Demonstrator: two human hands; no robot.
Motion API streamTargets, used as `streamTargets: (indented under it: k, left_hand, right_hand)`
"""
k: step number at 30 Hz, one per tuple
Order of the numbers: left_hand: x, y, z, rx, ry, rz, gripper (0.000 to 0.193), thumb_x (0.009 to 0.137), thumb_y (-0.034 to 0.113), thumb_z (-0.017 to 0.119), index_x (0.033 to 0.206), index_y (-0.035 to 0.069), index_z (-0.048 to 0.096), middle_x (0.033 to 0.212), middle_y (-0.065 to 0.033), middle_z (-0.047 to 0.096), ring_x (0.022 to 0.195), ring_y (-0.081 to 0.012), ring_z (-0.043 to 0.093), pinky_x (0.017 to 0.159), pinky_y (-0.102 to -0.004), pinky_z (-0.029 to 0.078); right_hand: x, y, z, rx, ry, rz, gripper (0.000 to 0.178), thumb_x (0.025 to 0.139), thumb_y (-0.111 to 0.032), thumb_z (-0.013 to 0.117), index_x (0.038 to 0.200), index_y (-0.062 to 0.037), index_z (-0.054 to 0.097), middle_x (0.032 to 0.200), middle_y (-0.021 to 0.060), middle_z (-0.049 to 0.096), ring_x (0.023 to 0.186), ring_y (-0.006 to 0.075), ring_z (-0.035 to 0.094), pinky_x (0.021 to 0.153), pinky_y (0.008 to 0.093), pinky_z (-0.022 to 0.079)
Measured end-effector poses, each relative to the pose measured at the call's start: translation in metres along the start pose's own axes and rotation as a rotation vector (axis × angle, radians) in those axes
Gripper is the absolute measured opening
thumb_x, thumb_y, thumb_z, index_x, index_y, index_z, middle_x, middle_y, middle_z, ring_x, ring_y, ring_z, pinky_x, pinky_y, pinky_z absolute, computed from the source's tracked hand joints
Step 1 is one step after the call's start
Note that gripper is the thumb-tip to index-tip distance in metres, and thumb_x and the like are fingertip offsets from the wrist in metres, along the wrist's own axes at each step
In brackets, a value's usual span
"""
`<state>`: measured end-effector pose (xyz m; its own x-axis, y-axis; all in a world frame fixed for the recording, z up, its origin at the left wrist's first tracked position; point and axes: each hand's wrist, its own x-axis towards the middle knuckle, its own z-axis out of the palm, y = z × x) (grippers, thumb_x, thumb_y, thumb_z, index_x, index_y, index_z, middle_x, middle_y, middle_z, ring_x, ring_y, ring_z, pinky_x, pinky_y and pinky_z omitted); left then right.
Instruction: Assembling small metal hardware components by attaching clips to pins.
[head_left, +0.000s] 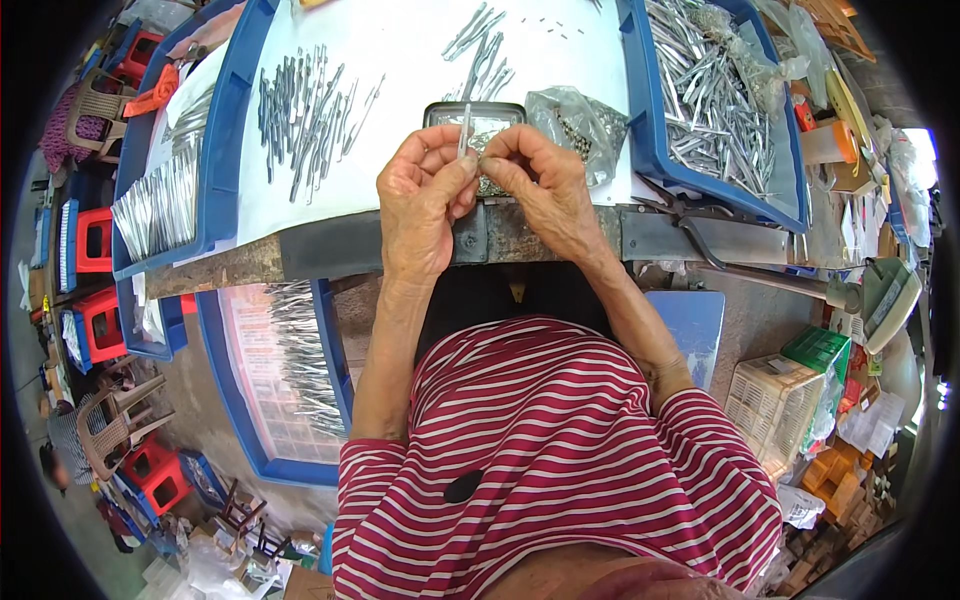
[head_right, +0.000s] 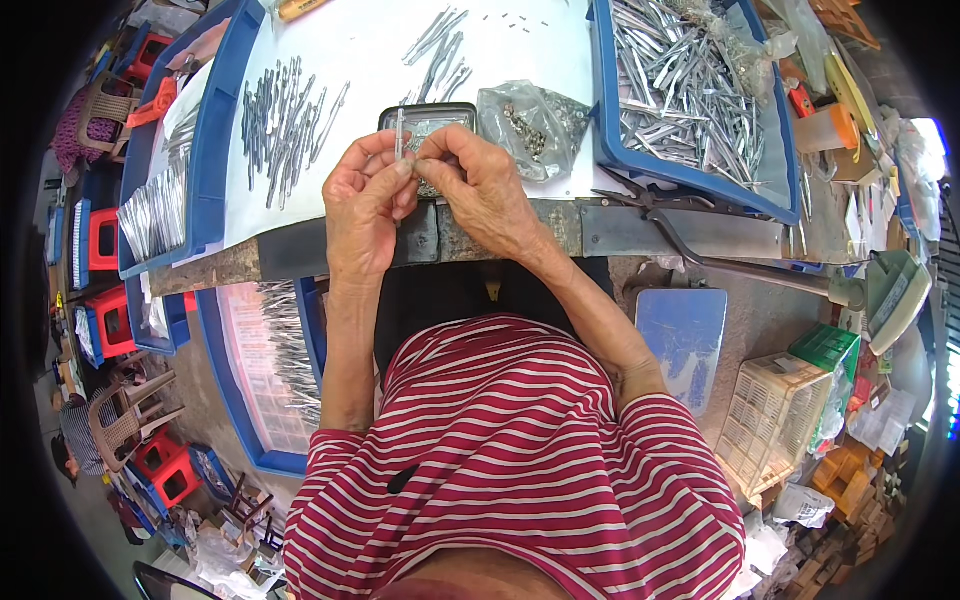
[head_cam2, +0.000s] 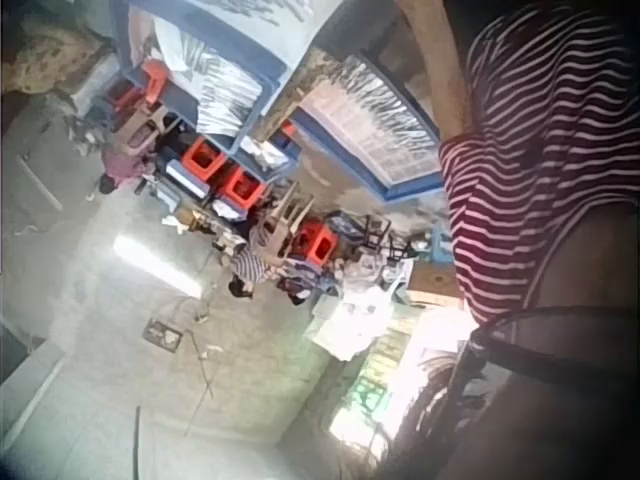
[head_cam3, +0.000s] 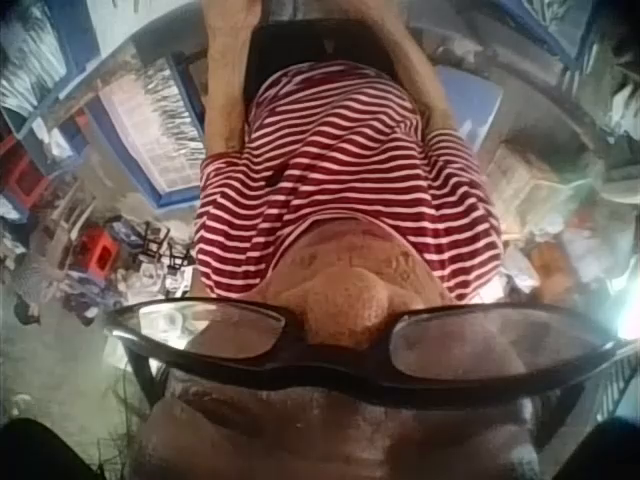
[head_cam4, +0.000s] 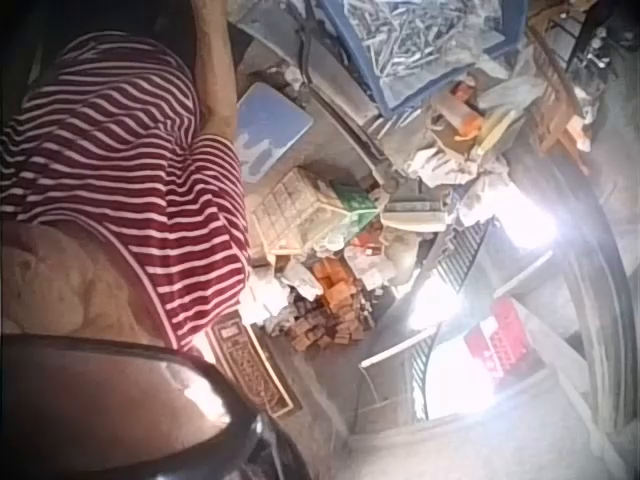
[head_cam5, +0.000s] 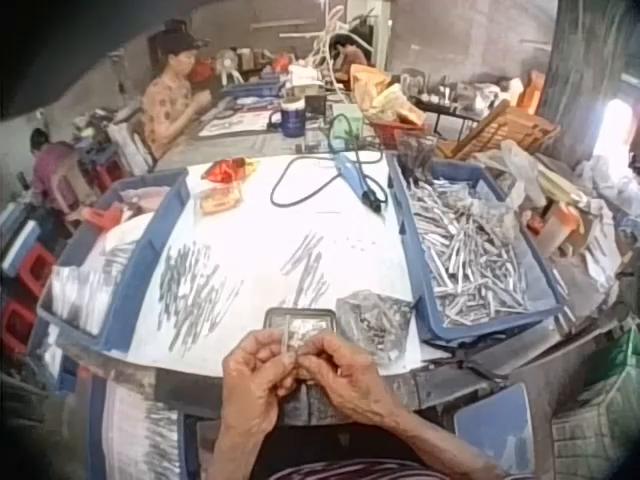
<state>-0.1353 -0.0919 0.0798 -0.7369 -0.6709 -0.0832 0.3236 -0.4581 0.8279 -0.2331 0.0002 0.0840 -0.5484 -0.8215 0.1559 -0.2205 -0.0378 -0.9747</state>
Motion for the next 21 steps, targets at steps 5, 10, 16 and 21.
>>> streamTargets:
  k: [5, 10, 16, 21]
  left_hand:
    - [0.0004, 0.0008, 0.0022, 0.029, 0.030, 0.054, 0.020, 0.075, -0.005, 0.054, 0.095, -0.005, 0.051, 0.076, -0.0069, 0.058, 0.051, -0.0033, 0.044, 0.041, -0.0147, 0.031]
    - [-0.0005, 0.0041, 0.0028, 0.155, 0.035, 0.104, 0.018, 0.077, -0.004, 0.054, 0.095, -0.004, 0.052, 0.078, -0.0052, 0.059, 0.054, -0.0018, 0.046, 0.045, -0.0137, 0.034]
    - [-0.0011, 0.0046, 0.0022, 0.336, 0.036, 0.141, 0.017, 0.078, -0.004, 0.054, 0.095, -0.003, 0.052, 0.079, -0.0038, 0.059, 0.060, -0.0014, 0.050, 0.050, -0.0134, 0.038]
    - [-0.0022, 0.0058, -0.0011, 0.305, 0.007, 0.083, 0.018, 0.078, -0.003, 0.055, 0.096, -0.003, 0.052, 0.077, -0.0042, 0.059, 0.058, -0.0021, 0.048, 0.048, -0.0139, 0.036]
  right_hand:
    - [0.0005, -0.0001, 0.0002, 0.036, 0.009, 0.085, 0.009, 0.083, -0.007, 0.053, 0.087, 0.0011, 0.054, 0.072, -0.0023, 0.050, 0.065, 0.0034, 0.044, 0.057, 0.0173, 0.037]
    - [0.0003, 0.0012, 0.0021, -0.061, 0.007, 0.045, 0.009, 0.082, -0.006, 0.053, 0.087, 0.0012, 0.055, 0.071, -0.0013, 0.052, 0.064, 0.0045, 0.045, 0.056, 0.0182, 0.038]
    - [0.0012, 0.0029, 0.0017, -0.213, -0.007, -0.082, 0.007, 0.079, -0.003, 0.054, 0.086, 0.0002, 0.055, 0.069, 0.0025, 0.054, 0.060, 0.0064, 0.047, 0.052, 0.0215, 0.039]
    - [0.0013, 0.0027, 0.0017, -0.350, 0.006, -0.226, 0.006, 0.078, -0.002, 0.054, 0.083, -0.0003, 0.054, 0.065, 0.0041, 0.053, 0.055, 0.0074, 0.045, 0.048, 0.0226, 0.037]
